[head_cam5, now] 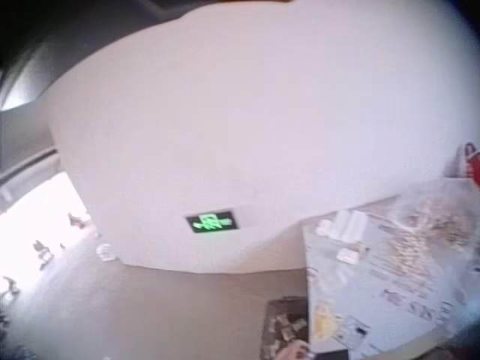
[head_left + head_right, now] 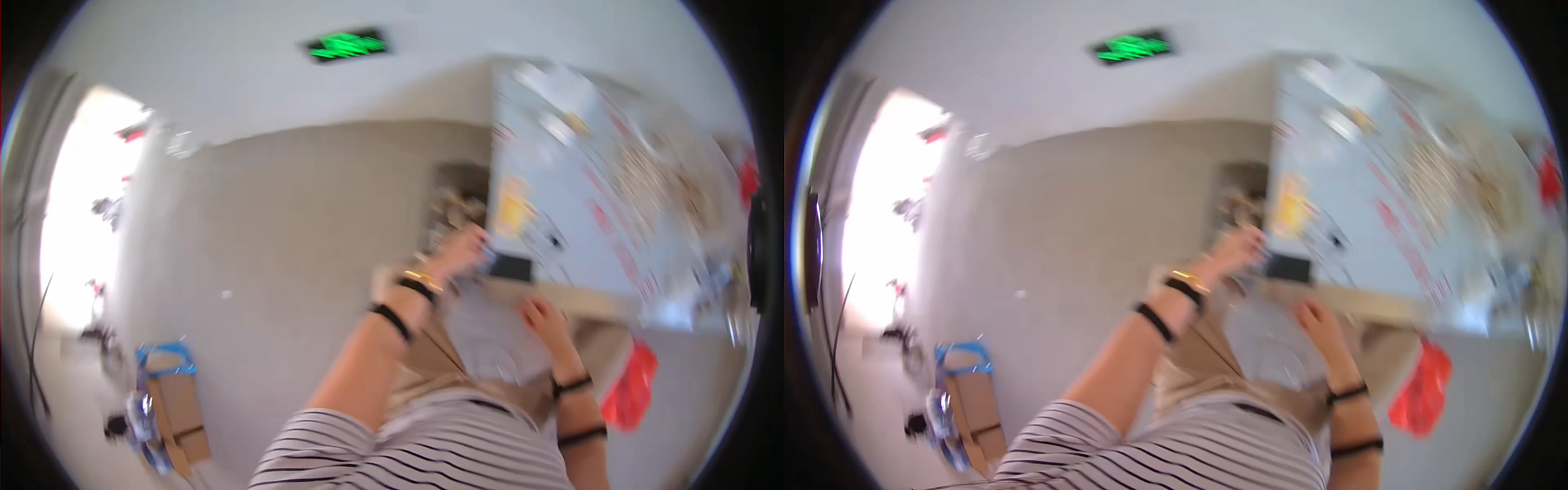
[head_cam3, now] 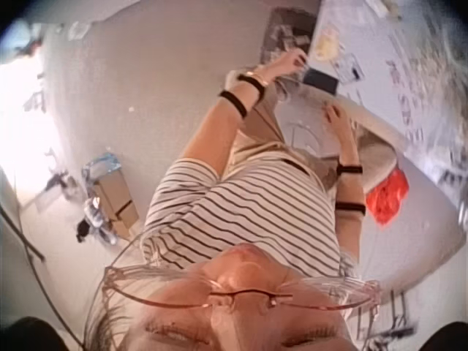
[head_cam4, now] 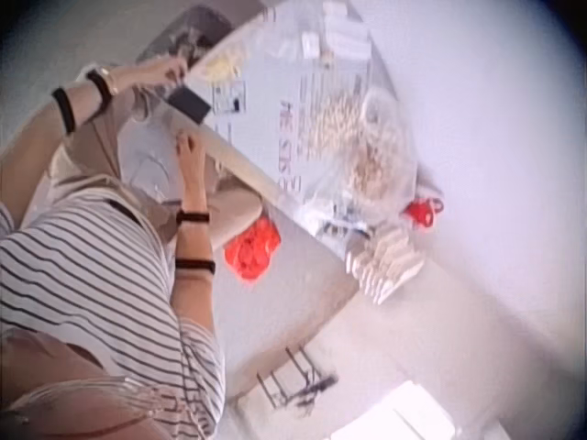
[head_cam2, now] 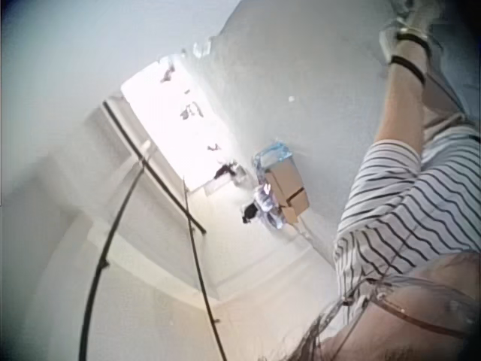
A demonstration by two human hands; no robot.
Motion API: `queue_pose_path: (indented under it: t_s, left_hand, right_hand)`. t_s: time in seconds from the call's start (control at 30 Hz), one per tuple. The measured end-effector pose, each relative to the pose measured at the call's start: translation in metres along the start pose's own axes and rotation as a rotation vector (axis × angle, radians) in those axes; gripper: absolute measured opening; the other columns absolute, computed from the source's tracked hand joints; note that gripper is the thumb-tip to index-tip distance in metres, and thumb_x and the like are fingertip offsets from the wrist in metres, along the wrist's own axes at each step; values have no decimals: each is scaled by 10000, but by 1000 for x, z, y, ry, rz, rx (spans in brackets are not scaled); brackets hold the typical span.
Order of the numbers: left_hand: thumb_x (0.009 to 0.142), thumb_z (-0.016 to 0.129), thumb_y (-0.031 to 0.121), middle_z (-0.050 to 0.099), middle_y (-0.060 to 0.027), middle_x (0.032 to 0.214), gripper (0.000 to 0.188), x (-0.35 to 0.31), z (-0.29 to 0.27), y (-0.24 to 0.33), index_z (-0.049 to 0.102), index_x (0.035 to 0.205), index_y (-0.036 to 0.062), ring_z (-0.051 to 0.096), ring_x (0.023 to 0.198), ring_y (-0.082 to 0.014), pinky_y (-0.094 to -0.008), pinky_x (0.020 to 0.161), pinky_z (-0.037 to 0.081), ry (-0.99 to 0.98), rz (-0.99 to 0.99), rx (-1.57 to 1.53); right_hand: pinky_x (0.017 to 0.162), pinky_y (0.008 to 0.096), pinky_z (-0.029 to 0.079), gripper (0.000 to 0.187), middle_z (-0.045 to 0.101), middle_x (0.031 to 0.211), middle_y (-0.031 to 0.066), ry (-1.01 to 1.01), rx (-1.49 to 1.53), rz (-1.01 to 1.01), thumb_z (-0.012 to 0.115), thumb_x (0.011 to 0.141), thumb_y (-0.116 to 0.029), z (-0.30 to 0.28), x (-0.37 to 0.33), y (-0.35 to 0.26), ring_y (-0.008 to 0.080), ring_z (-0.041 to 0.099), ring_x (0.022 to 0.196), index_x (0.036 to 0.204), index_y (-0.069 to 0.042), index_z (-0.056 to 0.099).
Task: Manually counting and packaging cotton swabs into small plastic bags at a stainless steel table.
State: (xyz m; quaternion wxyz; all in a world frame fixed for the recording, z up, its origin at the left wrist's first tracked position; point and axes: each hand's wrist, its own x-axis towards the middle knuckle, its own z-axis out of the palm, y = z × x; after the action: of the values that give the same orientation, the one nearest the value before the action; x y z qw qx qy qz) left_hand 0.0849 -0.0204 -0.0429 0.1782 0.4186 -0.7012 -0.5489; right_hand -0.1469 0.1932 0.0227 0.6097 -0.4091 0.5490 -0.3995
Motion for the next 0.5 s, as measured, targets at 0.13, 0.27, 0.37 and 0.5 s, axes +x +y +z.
queue_pose_path:
  t_s: [0.13, 0.27, 0.37, 0.5]
  left_hand:
    - [671, 843, 100, 676, -77, 912, 428, 33, 68, 49, 622, 1037, 92, 666, 889, -244, -381, 767, 531, -103, 116, 218]
    - [680, 854, 138, 679, -87, 898, 434, 16, 44, 66, 588, 1021, 104, 672, 883, -282, -404, 763, 508, -89, -30, 382]
    - [699, 861, 250, 665, -56, 947, 436, 10, 48, 83, 582, 1015, 138, 643, 950, -273, -442, 952, 370, -124, -12, 631]
    - [722, 841, 285, 592, -70, 1086, 481, 0, 62, 105, 590, 1097, 118, 543, 1129, -269, -439, 991, 346, -24, 121, 899]
  right_hand:
    - [502, 217, 383, 285, 612, 714, -6, 202, 60, 154, 576, 1013, -295, -38, -27, 20, 59, 509, 569, 879, -57, 655]
    - [493, 213, 414, 268, 663, 794, 27, 114, 110, 152, 593, 1004, -291, -34, -8, 29, 66, 552, 591, 897, -53, 649]
    - [500, 210, 431, 241, 672, 819, 35, 164, 79, 147, 593, 1001, -264, -30, -6, 16, 66, 566, 606, 895, -53, 643]
    - [508, 204, 438, 217, 679, 828, 39, 167, 61, 132, 586, 998, -238, -41, -4, 9, 64, 567, 607, 907, -48, 640]
